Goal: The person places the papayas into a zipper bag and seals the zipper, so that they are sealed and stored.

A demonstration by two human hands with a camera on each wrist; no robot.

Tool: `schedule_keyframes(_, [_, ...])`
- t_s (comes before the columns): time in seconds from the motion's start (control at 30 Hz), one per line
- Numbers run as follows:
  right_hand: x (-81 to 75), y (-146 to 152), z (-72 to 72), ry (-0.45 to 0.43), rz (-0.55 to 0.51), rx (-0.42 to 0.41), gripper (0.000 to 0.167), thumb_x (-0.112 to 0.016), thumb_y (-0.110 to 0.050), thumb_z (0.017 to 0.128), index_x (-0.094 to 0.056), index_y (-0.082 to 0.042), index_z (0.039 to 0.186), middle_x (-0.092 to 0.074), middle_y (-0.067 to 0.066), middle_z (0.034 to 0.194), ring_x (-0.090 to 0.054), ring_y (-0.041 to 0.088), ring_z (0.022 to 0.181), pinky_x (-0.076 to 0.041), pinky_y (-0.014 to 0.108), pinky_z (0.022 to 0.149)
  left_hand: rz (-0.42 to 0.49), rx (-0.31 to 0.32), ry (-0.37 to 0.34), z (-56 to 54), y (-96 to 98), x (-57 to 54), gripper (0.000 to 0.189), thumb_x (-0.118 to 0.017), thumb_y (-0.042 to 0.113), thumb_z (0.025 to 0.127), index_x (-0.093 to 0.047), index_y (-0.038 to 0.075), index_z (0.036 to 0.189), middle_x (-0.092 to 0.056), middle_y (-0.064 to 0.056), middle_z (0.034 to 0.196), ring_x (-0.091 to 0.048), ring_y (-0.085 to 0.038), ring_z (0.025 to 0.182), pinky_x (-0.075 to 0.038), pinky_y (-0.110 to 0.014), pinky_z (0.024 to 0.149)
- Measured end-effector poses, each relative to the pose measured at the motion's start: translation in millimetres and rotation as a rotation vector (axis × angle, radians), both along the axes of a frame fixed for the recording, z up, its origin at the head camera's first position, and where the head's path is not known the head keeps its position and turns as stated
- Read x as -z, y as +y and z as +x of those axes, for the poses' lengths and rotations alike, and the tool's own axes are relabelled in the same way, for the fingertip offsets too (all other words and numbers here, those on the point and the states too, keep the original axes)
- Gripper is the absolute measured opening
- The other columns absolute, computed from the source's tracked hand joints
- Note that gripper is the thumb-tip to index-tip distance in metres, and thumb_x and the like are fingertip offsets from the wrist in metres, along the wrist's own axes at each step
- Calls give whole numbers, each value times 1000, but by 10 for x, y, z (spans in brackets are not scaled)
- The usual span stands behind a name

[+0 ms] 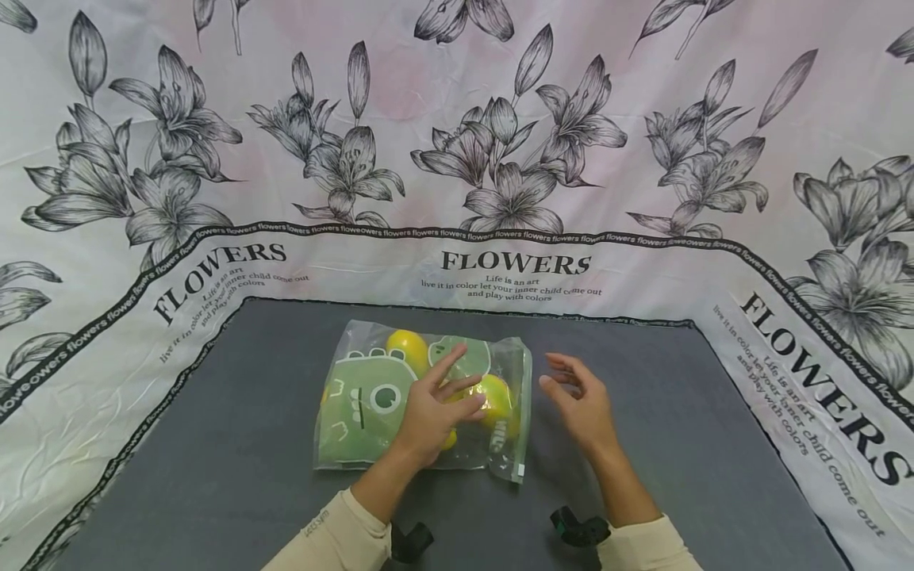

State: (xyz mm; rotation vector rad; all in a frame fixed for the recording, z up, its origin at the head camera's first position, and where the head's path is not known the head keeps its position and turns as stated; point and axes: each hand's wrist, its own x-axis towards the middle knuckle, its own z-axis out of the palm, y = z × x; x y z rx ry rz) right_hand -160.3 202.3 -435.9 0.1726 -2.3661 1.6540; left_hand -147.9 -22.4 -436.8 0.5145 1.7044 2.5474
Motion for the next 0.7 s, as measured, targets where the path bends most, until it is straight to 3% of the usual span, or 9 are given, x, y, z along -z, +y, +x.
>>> schedule_keyframes(0.13, [75,44,-40,4,-6,2,40,-65,-13,92,-57,-4,130,-55,16,128,-52,35,112,-39,46,90,18,7,-1,13,-64,3,78,-66,-12,82,-32,3,150,-20,-14,156,-40,-51,124,-54,-51,76])
schedule_keyframes(0.43, [-228,-69,173,20,24,-1,38,-63,-3,91,-57,4,127,-55,24,125,-53,39,108,-41,50,87,51,11,9,77,-164,66,79,-67,-9,83,-28,2,151,-22,-11,156,-40,-50,125,-55,-51,74])
schedule_keyframes(0.7, [-240,-67,220,6,9,-22,37,-63,-4,91,-57,3,128,-55,23,126,-53,37,108,-42,48,87,81,26,9,120,-189,107,80,-66,-7,84,-25,3,152,-20,-12,157,-34,-57,125,-55,-51,74])
